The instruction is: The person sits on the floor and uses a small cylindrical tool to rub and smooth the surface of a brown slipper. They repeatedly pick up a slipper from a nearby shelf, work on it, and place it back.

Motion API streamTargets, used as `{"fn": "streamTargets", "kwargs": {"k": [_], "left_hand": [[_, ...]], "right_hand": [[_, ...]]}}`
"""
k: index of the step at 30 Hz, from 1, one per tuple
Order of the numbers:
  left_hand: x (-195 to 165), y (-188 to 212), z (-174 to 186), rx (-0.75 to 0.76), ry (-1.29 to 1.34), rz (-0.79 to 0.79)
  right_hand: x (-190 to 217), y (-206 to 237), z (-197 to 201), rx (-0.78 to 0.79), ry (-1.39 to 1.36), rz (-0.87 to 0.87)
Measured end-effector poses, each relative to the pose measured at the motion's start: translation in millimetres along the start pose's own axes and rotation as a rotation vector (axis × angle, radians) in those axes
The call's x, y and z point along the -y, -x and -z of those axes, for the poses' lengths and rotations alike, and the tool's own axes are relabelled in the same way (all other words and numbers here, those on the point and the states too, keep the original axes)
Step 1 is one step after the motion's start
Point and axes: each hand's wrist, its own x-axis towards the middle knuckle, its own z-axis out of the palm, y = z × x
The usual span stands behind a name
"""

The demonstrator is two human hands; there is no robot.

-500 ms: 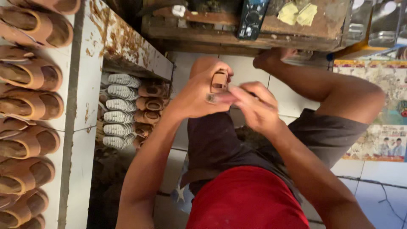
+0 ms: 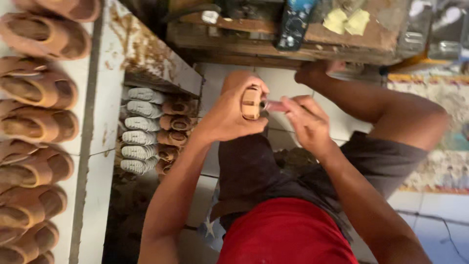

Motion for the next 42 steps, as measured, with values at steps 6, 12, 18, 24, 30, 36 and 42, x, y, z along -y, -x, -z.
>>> {"fn": "streamTargets", "kwargs": {"k": [6, 12, 18, 24, 30, 36, 42], "left_hand": [[0, 1, -3, 0.043, -0.134, -0.104], [-17, 11, -7, -0.246, -0.248, -0.245], [-20, 6, -9, -0.164, -0.354, -0.263], [-21, 10, -9, -0.147, -0.405, -0.276], [-19, 8, -10, -0.133, -0.361, -0.250], [-17, 10, -13, -0.159, -0.448, -0.355], [-15, 15, -13, -0.154, -0.427, -0.300]], "right_hand": [[4, 25, -10, -0.023, -0.021, 0.058], [4, 28, -5, -0.069, -0.095, -0.165], [7, 29, -8, -0.009, -0.073, -0.009], [13, 21, -2, -0.048, -0.084, -0.175], [20, 12, 1, -0.004, -0.143, -0.099], [14, 22, 3, -0.017, -0.171, -0.077], [15, 21, 7, 0.050, -0.184, -0.207]]}}
